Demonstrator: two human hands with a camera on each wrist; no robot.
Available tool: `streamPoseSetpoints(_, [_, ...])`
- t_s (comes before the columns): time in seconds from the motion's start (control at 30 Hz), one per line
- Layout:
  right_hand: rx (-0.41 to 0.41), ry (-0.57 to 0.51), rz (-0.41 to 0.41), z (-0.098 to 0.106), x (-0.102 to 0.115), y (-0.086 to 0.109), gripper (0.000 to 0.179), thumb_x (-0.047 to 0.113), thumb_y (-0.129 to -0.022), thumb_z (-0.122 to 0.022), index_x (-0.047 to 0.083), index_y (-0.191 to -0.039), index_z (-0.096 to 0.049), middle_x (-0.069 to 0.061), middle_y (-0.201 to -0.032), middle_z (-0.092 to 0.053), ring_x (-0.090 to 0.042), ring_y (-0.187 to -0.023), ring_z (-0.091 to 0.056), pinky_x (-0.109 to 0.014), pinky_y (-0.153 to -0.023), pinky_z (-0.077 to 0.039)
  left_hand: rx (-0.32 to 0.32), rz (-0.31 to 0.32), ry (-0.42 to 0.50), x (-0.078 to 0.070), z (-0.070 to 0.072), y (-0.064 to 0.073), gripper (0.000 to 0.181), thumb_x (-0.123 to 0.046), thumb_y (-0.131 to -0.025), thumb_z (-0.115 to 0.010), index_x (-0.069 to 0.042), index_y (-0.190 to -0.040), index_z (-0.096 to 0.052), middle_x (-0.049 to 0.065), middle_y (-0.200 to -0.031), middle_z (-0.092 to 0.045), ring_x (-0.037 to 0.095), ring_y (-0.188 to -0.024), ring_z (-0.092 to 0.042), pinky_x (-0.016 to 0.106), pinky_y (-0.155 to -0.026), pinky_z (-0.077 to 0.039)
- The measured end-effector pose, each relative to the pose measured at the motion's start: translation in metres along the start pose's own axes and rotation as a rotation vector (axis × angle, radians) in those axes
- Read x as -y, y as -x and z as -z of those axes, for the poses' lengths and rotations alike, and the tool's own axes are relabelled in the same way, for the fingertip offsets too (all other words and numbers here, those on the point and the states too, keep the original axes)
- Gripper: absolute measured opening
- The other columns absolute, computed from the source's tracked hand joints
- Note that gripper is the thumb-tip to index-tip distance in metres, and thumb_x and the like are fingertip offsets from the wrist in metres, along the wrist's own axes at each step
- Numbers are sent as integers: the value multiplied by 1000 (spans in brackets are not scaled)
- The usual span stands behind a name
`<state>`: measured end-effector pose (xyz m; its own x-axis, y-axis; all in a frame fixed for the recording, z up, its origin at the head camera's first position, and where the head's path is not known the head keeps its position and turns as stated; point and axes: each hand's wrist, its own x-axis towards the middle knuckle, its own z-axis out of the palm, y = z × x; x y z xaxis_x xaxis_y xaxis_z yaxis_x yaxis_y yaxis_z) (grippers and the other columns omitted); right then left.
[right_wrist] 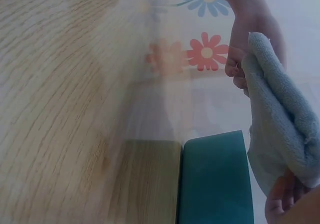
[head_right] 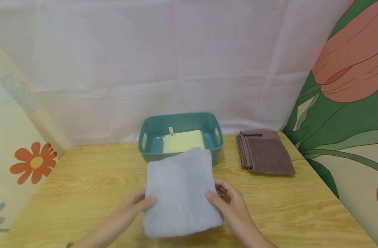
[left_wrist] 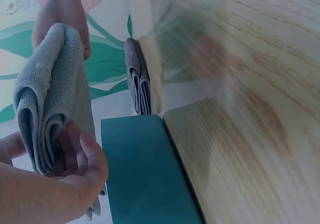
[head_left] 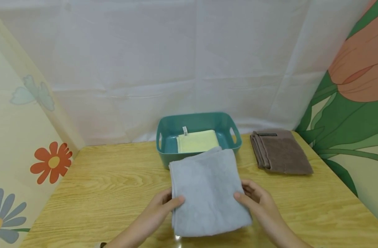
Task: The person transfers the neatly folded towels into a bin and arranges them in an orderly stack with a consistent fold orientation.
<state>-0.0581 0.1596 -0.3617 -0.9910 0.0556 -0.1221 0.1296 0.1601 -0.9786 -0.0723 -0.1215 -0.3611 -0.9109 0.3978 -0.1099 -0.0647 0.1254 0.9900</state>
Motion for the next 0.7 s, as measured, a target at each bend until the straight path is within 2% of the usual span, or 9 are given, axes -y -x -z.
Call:
streamPoseSetpoints(0.27, [-27, -46, 68, -4, 8, -4, 36, 15, -98, -63, -2, -129, -57, -8, -121, -63, -10, -104, -61, -23, -84, -50, -62, -36, 16, -2, -1, -8, 49, -23, -100, -57, 15, -131, -53, 19, -118, -66, 20, -104, -62, 32, -90, -49])
streamPoseSetpoints(0.43, [-18, -55, 63, -7, 13, -6, 39, 19, -98, -64, -1, -130, -56, -9, -126, -61, -9, -109, -60, -22, -87, -49, -140, 11, 21, -2, -1, -14, 50, -27, -99, -57, 12, -131, -55, 17, -119, -66, 22, -107, -62, 33, -93, -47])
streamPoseSetpoints(0.57, [-12, -78, 60, -9, 16, -7, 37, 19, -98, -64, -1, -129, -56, -9, -125, -61, -12, -108, -60, -24, -87, -50, -168, 50, 46, -4, -2, -16, 53, -31, -99, -56, 11, -132, -54, 15, -119, -67, 23, -108, -62, 36, -95, -47])
streamPoseSetpoints(0.7, [-8, -116, 60, -10, 19, -11, 36, 18, -98, -63, -2, -127, -55, -8, -122, -61, -15, -106, -60, -26, -86, -50, -192, 52, 64, -6, -3, -19, 55, -32, -99, -56, 11, -133, -53, 14, -119, -67, 24, -109, -62, 38, -95, -47])
